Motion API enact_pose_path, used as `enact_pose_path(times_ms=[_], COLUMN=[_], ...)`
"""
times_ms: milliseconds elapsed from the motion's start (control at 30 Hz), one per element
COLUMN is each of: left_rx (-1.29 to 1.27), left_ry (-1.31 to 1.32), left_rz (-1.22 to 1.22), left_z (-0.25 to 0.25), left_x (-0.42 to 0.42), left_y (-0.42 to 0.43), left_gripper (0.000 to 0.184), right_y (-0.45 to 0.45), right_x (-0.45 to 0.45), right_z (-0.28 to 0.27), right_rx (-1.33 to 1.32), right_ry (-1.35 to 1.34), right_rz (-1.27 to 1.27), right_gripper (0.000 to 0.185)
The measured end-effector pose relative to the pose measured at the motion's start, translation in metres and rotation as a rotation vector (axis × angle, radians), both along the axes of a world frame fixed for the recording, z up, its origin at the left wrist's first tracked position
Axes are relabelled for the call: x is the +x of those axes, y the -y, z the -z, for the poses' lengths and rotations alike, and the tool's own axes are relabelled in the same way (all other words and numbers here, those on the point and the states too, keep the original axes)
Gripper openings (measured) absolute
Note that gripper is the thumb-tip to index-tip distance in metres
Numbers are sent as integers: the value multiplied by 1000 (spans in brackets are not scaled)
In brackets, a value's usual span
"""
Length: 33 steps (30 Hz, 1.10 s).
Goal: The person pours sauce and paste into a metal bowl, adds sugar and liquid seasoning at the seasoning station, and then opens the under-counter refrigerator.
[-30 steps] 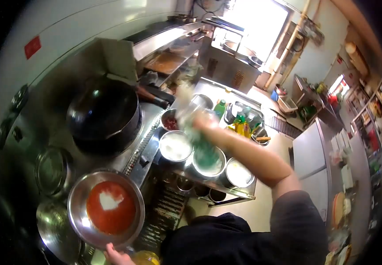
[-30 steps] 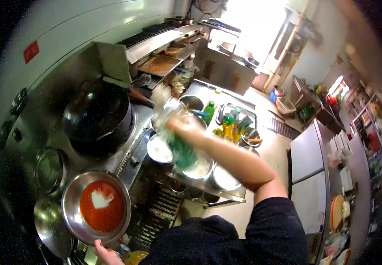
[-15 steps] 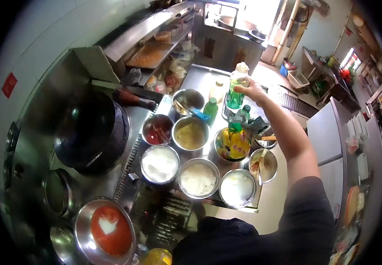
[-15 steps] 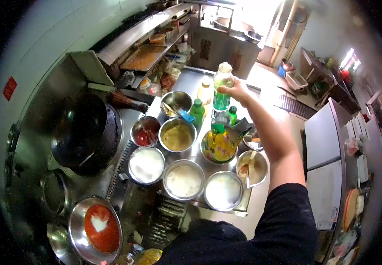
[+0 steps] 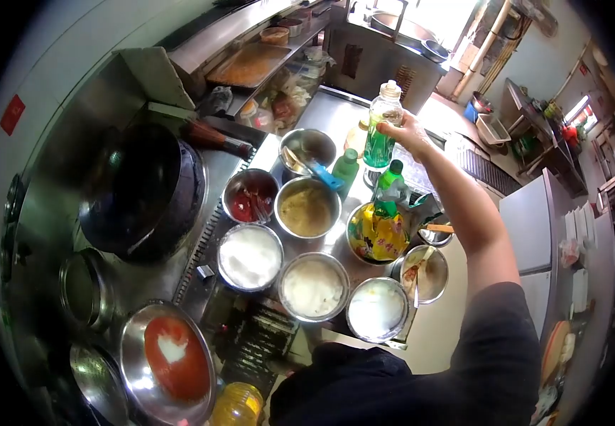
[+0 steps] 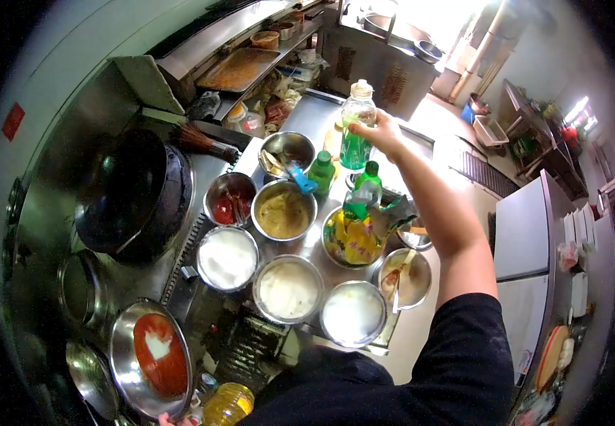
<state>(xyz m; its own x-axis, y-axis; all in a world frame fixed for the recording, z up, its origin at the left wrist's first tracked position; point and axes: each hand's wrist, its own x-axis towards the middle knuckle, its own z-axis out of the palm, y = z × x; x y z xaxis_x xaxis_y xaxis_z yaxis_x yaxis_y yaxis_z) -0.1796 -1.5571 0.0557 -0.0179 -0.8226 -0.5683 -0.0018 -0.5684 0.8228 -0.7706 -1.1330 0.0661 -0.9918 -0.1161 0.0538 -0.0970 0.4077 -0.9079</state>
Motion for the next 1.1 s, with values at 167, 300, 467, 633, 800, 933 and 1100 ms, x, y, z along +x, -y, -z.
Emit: enact_pose_path(times_ms=[167, 300, 467, 633, 800, 933, 1100], left_rx=[24, 41, 56, 38, 68, 72, 86], left_ry=[-10, -26, -15, 14, 66, 12, 11], left_rz=[-20, -53, -38, -19, -6, -12, -7], left_z=[3, 4, 17, 15, 6, -10, -1], left_x=[2, 3, 20, 28, 26, 10, 16], left_y=[-2, -5, 7, 2, -5, -18, -12], left_gripper=[29, 29, 28, 25, 25, 25, 26], right_y=[5, 5, 10, 0, -9, -12, -10], right_x=[1, -1, 8, 8, 11, 13, 24], right_z=[0, 2, -3, -2, 1, 4, -7], right_rx=[-15, -67, -46, -65, -131, -233, -193], right_ry=[65, 5, -95, -102, 82, 76, -73], right_rz=[-8, 6, 184, 225, 155, 143, 181], right_gripper=[56, 51, 56, 58, 63, 57, 56])
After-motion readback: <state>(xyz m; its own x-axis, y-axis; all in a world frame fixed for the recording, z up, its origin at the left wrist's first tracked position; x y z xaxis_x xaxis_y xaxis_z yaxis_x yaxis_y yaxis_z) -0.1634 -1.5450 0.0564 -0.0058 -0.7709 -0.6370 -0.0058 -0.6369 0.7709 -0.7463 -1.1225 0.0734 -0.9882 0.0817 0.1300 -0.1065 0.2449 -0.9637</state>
